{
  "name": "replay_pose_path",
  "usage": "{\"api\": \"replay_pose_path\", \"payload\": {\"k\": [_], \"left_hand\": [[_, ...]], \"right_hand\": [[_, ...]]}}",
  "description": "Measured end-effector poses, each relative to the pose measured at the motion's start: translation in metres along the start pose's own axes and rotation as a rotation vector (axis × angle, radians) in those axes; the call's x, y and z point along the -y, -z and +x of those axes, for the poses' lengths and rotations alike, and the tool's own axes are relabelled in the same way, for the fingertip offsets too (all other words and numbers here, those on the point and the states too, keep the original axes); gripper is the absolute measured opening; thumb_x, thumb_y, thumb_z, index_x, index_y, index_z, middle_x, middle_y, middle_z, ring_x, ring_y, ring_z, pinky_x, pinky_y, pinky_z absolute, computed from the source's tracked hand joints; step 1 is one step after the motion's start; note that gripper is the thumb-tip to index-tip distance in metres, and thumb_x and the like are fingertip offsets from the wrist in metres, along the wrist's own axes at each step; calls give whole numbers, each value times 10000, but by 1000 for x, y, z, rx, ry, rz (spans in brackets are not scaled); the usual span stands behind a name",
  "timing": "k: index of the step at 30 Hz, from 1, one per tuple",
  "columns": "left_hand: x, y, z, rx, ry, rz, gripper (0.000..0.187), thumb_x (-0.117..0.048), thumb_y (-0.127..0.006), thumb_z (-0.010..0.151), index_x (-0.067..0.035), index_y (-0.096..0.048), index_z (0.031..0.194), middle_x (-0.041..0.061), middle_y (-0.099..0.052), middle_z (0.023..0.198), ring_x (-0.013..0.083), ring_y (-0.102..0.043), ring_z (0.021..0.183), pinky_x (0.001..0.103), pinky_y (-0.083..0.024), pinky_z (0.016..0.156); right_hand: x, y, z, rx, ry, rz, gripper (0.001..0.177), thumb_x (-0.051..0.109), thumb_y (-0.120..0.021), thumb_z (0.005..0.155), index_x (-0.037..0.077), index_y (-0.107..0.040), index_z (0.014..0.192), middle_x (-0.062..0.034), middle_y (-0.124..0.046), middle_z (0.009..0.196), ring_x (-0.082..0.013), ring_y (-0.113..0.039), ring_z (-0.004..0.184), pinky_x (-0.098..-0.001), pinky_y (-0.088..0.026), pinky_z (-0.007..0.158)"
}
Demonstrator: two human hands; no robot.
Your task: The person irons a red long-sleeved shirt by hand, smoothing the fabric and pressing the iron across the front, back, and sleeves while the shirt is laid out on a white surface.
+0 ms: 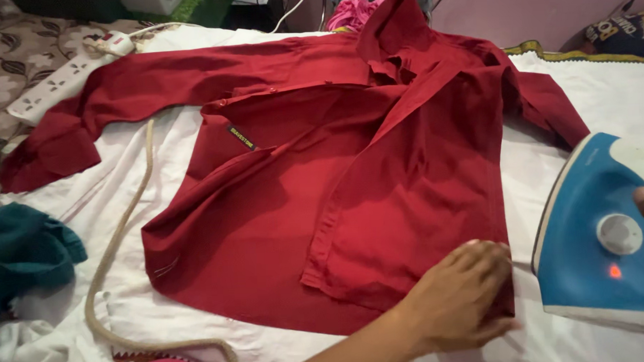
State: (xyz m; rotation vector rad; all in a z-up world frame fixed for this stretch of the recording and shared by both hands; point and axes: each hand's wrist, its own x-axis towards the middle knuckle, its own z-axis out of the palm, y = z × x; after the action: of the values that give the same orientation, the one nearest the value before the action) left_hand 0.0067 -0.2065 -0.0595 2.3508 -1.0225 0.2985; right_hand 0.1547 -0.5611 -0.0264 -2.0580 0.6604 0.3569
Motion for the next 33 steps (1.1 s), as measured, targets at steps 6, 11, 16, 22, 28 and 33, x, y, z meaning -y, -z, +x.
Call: {"api": "replay_pose_path", "payload": {"k": [6, 11, 16, 22, 28, 33], "left_hand": [[-18, -19, -45, -61, -218, 37, 435, -317, -607, 1009, -20, -666, 1321, 108, -561, 1534, 196, -471, 1436, 311, -357, 1276], [-1, 48, -65, -166, 102, -44, 634, -409, -679, 835, 39, -672, 1284, 230, -544, 1504, 410, -495, 1366, 483, -420, 1091], [-15, 78, -76, 212, 95, -86, 480, -350, -608, 864, -53, -697, 1230, 124, -627, 1335, 311, -573, 1205, 440, -466, 1032], [22, 74, -79, -19, 174, 86, 579, -450, -589, 936, -87, -624, 1386, 173, -484, 1562, 415, -412, 1415, 584, -296, 1167], [60, 88, -77, -58, 522, 323, 727, -572, -556, 917, -109, -501, 1475, 183, -324, 1605, 452, -245, 1482, 653, -132, 1179], [64, 111, -85, -81, 649, 305, 675, -454, -683, 860, -90, -551, 1413, 181, -346, 1572, 476, -297, 1416, 638, -228, 1120]], "right_hand": [[58, -52, -103, -287, 408, -97, 510, 370, -654, 1082, 55, -600, 1479, -203, -706, 1019, -286, -697, 762, -427, -567, 579], [109, -94, -164, -122, 435, -25, 536, 333, -705, 989, 93, -643, 1464, -132, -720, 948, -190, -601, 664, -390, -534, 556], [114, -131, -187, -90, 404, -144, 490, 335, -683, 928, 80, -675, 1347, -125, -714, 923, -178, -583, 677, -372, -495, 614], [93, -136, -194, -109, 306, -316, 515, 345, -675, 934, 86, -623, 1377, -154, -734, 959, -203, -686, 762, -377, -539, 686], [116, -148, -190, 45, 287, -58, 507, 350, -656, 921, 18, -624, 1303, -160, -722, 1032, -216, -674, 862, -385, -549, 722], [127, -158, -194, 60, 217, -70, 497, 322, -635, 934, 61, -536, 1346, -160, -688, 1059, -231, -688, 843, -416, -565, 668]]}}
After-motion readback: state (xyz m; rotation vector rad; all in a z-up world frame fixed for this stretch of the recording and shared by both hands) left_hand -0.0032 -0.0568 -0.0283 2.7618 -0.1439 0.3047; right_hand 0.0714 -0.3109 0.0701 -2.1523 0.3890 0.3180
